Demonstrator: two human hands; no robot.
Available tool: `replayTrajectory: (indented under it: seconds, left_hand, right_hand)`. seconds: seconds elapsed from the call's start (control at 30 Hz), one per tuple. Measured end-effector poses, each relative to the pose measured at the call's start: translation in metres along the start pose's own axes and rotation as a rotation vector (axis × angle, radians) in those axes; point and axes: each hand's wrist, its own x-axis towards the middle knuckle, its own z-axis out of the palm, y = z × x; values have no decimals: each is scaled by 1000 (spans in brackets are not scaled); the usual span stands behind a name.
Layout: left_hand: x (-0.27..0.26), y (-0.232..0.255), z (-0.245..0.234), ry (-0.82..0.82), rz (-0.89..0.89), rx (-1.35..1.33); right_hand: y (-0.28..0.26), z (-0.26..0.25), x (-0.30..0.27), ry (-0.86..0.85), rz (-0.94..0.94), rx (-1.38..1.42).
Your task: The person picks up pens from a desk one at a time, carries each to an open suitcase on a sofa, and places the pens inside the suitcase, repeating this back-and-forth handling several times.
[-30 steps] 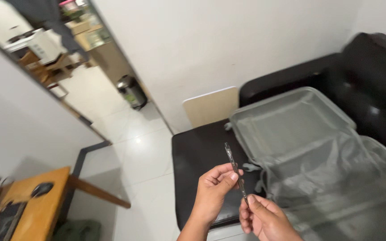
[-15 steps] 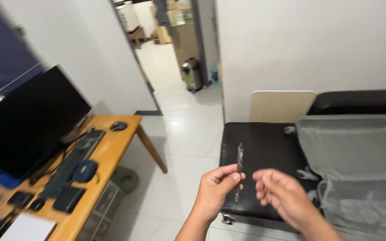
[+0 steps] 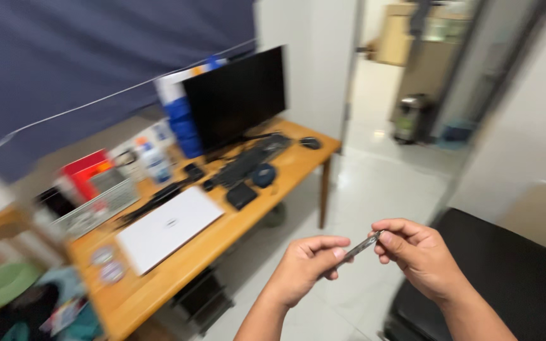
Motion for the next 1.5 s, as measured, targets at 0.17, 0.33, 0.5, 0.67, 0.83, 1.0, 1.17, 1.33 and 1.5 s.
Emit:
replayTrajectory:
  seconds: [0.17, 0.33, 0.5, 0.67, 0.83, 1.0, 1.17, 1.33, 1.5]
  left_hand:
    - [-59, 15, -64, 261, 148, -6]
    - [-111, 17, -103, 551, 290, 52]
    - [-151, 26, -121, 825, 310, 46]
    - [-170, 30, -129, 984, 379, 26]
    - [-167, 29, -135, 1126, 475, 32]
    - [-155, 26, -141, 1234, 527, 25]
    - [-134, 27, -146, 1240, 528, 23]
    - [-104, 24, -153, 1248, 502, 47]
    - [-73, 20, -158, 1238, 461, 57]
  right_hand:
    - [28, 56, 38, -87, -1, 117]
    - [60, 110, 65, -249, 37, 190]
    - [86, 165, 89, -382, 113, 228]
    - [100, 201, 108, -471, 210, 249]
    - [109, 219, 128, -552, 257, 271]
    - [114, 223, 145, -571, 277, 252]
    - [115, 218, 167, -588, 266, 294]
    - [107, 210, 193, -572, 258, 276]
    - [93, 207, 228, -578, 227, 221]
